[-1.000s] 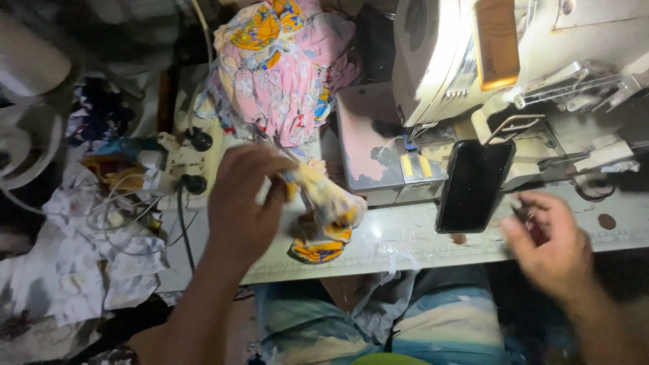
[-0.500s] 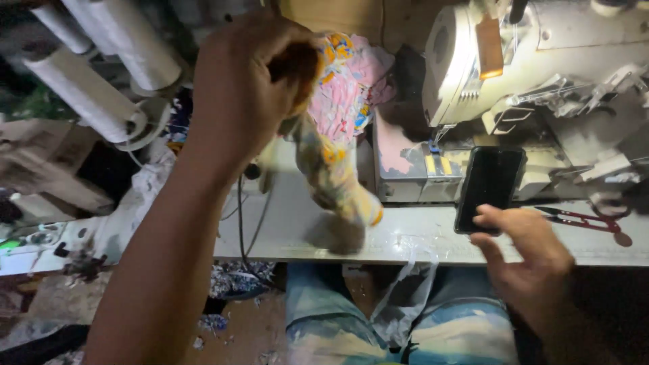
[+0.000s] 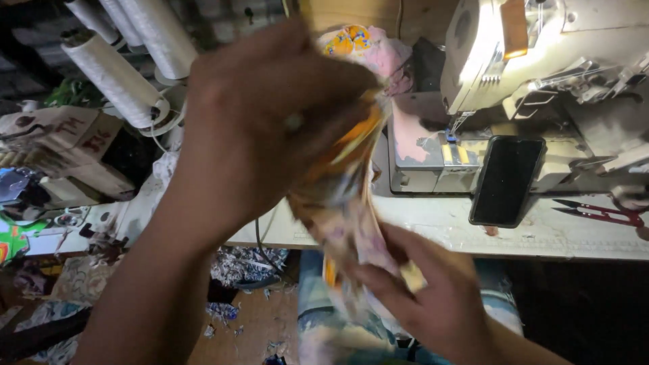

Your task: A person is picking up, unfolding, and arranging various pieces of patterned fabric on a workbench next to a sewing machine.

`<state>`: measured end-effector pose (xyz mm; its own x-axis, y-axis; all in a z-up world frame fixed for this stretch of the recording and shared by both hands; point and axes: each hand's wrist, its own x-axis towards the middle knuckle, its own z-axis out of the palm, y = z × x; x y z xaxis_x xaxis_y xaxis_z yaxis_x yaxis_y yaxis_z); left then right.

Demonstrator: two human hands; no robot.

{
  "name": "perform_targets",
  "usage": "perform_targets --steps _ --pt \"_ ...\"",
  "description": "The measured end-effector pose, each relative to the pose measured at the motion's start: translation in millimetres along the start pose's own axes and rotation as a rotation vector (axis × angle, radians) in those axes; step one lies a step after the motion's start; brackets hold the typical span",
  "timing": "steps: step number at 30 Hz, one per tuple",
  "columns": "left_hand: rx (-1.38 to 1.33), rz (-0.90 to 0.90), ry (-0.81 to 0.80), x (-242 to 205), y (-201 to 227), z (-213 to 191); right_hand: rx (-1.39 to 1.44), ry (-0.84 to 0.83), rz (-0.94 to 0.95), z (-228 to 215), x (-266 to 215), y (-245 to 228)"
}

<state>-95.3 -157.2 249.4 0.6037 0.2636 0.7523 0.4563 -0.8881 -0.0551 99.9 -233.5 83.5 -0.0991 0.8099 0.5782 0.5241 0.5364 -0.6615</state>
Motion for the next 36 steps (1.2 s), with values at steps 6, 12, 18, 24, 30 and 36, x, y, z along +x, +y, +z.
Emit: perform_targets --steps 6,12,18,24,30,36 --pt "-0.312 -0.35 -0.119 -68 -38 6 0.23 -0.43 0.408 -45 -53 90" --pt "0.02 -0.307 -0.144 -95 -152 125 0.228 -0.242 1.041 -9 -26 145" --pt "-0.408 -1.326 -0.473 -138 -46 218 0.851 0.149 0.968 35 -13 169" --pt "-0.651 -1.37 -0.366 -189 40 258 0.836 0.086 1.058 30 -25 188" --pt "-1.155 -1.559 -0.22 -176 45 258 0.744 0.137 1.0 20 -43 197" --pt "-1.193 -1.651 -0.185 -167 63 271 0.876 0.158 1.01 11 -49 196"
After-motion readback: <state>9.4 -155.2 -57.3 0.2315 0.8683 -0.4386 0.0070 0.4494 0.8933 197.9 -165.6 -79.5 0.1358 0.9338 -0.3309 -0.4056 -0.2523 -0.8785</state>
